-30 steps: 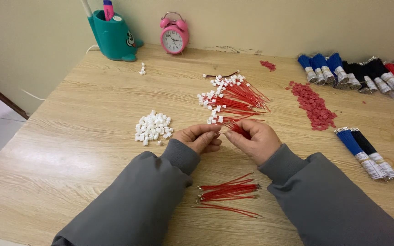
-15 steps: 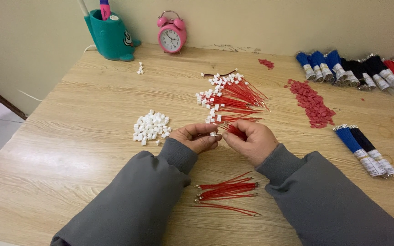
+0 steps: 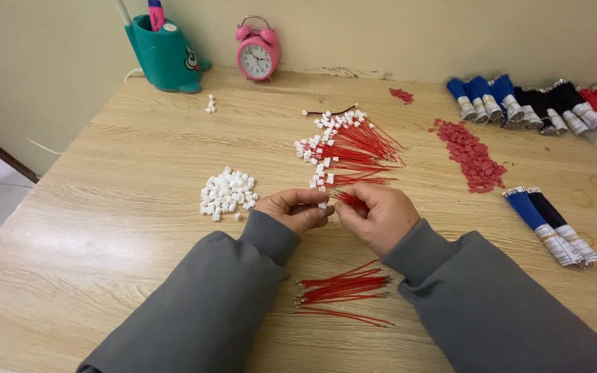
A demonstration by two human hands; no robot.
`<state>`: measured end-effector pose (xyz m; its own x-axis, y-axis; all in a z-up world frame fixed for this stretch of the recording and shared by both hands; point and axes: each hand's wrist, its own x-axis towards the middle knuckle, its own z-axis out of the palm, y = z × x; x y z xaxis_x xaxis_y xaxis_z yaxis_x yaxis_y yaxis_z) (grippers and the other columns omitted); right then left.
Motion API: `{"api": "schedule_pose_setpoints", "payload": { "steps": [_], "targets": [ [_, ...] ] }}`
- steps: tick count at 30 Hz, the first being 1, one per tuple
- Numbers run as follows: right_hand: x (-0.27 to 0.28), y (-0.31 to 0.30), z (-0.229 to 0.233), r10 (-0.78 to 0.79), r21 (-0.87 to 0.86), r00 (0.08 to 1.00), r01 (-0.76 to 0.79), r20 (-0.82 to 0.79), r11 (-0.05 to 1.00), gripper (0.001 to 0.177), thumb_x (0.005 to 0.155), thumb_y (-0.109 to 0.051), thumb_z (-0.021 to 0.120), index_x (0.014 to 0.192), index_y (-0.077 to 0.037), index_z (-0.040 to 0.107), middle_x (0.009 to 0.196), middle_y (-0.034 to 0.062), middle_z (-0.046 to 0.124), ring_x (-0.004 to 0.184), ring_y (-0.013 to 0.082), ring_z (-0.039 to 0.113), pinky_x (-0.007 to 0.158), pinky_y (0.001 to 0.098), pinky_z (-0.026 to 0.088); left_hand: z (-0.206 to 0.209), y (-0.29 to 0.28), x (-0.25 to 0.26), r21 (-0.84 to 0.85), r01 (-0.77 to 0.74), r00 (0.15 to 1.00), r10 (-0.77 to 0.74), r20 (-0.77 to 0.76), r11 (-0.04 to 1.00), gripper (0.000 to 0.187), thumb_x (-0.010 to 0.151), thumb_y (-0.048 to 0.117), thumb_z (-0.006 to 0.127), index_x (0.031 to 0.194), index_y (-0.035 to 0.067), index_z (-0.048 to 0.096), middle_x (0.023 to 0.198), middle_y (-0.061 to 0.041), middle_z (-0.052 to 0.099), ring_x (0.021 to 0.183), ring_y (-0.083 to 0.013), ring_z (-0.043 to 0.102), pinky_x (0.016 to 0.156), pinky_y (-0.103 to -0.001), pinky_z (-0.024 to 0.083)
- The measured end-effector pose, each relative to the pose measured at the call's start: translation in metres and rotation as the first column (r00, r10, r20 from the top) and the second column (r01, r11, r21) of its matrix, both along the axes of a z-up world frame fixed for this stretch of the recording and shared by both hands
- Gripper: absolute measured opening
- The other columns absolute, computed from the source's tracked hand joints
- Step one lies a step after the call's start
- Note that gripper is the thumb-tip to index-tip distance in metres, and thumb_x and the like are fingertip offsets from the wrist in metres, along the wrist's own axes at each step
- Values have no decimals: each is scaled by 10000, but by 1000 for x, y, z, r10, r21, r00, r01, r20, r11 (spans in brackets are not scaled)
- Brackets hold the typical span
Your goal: Assembling small white plastic connectors onto red wires on a wooden desk.
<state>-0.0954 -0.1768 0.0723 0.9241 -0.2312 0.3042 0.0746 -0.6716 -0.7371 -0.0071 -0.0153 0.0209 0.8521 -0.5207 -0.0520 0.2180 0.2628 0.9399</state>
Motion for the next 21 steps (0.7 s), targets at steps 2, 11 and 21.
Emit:
{"api": "schedule_pose_setpoints", "payload": {
  "steps": [2, 11, 21],
  "targets": [
    [-3, 6, 7, 19, -13, 1000, -19, 3, 1000, 104, 792, -223, 741, 769, -125, 711, 563, 79, 623, 545, 182, 579, 551, 285, 469, -5, -1, 1, 32, -9, 999, 7, 45, 999, 294, 761, -68, 767, 1046, -14, 722, 934, -181, 715, 828, -229, 717, 768, -340, 643],
    [-2, 9, 3, 63, -50, 997, -61, 40, 997, 78, 815, -187, 700, 825, -110, 710, 658, 137, 664, 628, 278, 639, 605, 342, 497, -14, -8, 1, 105, -62, 988, 46, 147, 993, 250, 763, -40, 776, 1004, 23, 747, 887, -190, 730, 785, -218, 718, 737, -332, 635],
    [10, -49, 10, -133, -85, 967, 154, 215, 984, 279, 1064, -303, 572, 985, -61, 686, 784, 132, 666, 764, 275, 635, 741, 375, 493, -22, -4, 27, 336, -241, 832, 16, 554, 910, 342, 792, 4, 731, 1097, 158, 735, 981, -165, 699, 867, -313, 719, 716, -373, 625]
  ]
}}
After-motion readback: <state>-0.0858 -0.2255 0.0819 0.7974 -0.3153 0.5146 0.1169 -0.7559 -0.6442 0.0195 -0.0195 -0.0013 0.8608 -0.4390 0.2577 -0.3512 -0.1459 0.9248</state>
